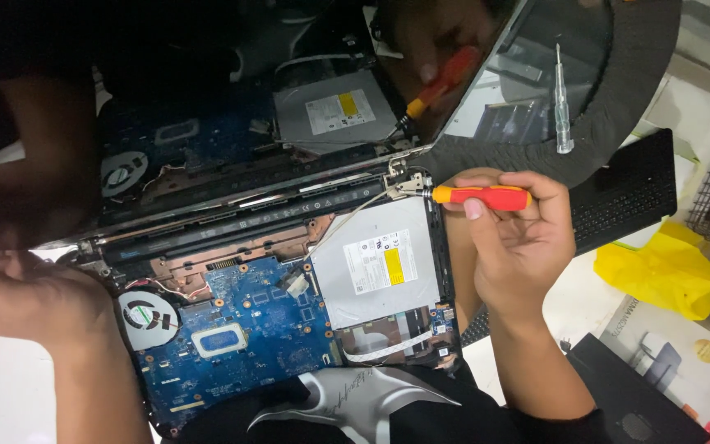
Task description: Repairing a laptop by unscrewing internal components and adjusting the screen hinges.
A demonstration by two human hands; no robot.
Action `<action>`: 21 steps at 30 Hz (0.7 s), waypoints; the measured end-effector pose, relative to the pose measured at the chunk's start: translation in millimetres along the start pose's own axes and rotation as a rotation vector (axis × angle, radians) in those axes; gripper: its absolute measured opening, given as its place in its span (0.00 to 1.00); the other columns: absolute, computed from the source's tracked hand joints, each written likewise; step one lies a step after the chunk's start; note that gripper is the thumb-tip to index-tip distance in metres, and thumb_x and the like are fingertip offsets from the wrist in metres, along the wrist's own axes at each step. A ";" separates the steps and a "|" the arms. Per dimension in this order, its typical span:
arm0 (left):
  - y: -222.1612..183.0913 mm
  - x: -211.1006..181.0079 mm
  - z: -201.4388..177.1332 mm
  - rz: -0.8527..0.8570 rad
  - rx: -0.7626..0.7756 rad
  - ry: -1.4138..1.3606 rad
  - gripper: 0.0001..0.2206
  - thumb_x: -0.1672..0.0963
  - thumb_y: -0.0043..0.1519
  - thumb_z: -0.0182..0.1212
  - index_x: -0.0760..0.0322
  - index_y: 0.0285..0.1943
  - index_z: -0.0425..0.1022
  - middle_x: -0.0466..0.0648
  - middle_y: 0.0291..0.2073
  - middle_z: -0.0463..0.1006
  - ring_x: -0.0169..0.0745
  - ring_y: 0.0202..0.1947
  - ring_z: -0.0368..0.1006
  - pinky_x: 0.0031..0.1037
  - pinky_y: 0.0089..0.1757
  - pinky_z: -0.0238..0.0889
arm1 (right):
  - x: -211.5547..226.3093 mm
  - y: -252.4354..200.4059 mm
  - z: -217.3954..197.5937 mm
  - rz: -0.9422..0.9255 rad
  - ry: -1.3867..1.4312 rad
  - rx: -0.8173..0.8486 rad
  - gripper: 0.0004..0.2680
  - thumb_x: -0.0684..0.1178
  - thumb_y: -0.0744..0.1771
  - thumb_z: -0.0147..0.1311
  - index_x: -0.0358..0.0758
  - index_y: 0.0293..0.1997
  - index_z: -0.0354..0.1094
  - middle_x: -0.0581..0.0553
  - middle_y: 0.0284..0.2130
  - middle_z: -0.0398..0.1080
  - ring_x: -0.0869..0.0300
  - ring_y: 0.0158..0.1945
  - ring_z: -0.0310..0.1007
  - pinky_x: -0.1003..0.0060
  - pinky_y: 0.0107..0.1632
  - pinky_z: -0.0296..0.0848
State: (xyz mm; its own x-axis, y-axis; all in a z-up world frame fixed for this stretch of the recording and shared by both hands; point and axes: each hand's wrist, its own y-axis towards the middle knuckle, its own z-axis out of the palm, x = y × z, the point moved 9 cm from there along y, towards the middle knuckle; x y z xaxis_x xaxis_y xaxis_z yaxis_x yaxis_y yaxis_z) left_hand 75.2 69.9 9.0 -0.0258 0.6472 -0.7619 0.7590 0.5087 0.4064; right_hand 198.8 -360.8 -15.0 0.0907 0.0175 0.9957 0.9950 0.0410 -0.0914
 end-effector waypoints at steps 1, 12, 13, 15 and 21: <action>-2.2 4.1 -0.8 -0.002 -0.001 -0.001 0.21 0.56 0.79 0.30 0.86 0.59 0.65 0.71 0.55 0.72 0.58 0.55 0.71 0.38 0.58 0.66 | 0.1 0.4 0.8 0.000 -0.002 0.001 0.13 0.29 0.68 0.48 0.32 0.57 0.52 0.27 0.50 0.70 0.48 0.52 0.76 0.63 0.55 0.81; -2.1 -1.4 -0.8 -0.006 0.005 -0.012 0.19 0.58 0.81 0.32 0.87 0.65 0.65 0.71 0.57 0.70 0.63 0.59 0.70 0.42 0.61 0.64 | 1.8 2.9 2.9 -0.020 -0.044 0.020 0.13 0.28 0.68 0.48 0.31 0.57 0.53 0.27 0.50 0.69 0.49 0.54 0.75 0.62 0.56 0.82; -2.0 -0.7 -0.7 -0.005 0.005 -0.014 0.19 0.58 0.81 0.32 0.87 0.65 0.65 0.71 0.57 0.70 0.63 0.59 0.70 0.42 0.61 0.64 | 1.8 3.2 2.4 -0.021 -0.044 0.018 0.13 0.28 0.68 0.48 0.31 0.57 0.53 0.27 0.50 0.69 0.49 0.54 0.75 0.62 0.56 0.82; -2.0 2.5 -0.4 -0.027 0.014 -0.031 0.19 0.58 0.81 0.31 0.84 0.64 0.65 0.68 0.56 0.70 0.55 0.56 0.68 0.36 0.59 0.61 | 3.5 3.8 3.4 -0.042 -0.079 0.034 0.14 0.28 0.68 0.49 0.32 0.57 0.53 0.27 0.50 0.70 0.49 0.53 0.76 0.62 0.56 0.81; -2.0 -0.2 1.1 0.057 0.051 0.008 0.18 0.62 0.79 0.29 0.89 0.64 0.64 0.73 0.56 0.70 0.61 0.56 0.69 0.40 0.59 0.63 | 3.4 3.3 3.5 -0.047 -0.092 0.027 0.14 0.28 0.68 0.49 0.32 0.57 0.53 0.27 0.49 0.70 0.49 0.53 0.76 0.62 0.56 0.81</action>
State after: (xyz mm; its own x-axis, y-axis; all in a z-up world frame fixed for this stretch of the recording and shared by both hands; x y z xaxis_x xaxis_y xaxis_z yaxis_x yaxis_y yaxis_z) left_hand 74.4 68.1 7.7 0.0127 0.6790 -0.7340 0.7914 0.4418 0.4225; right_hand 202.2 -357.1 -11.9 0.0386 0.1066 0.9935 0.9964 0.0710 -0.0464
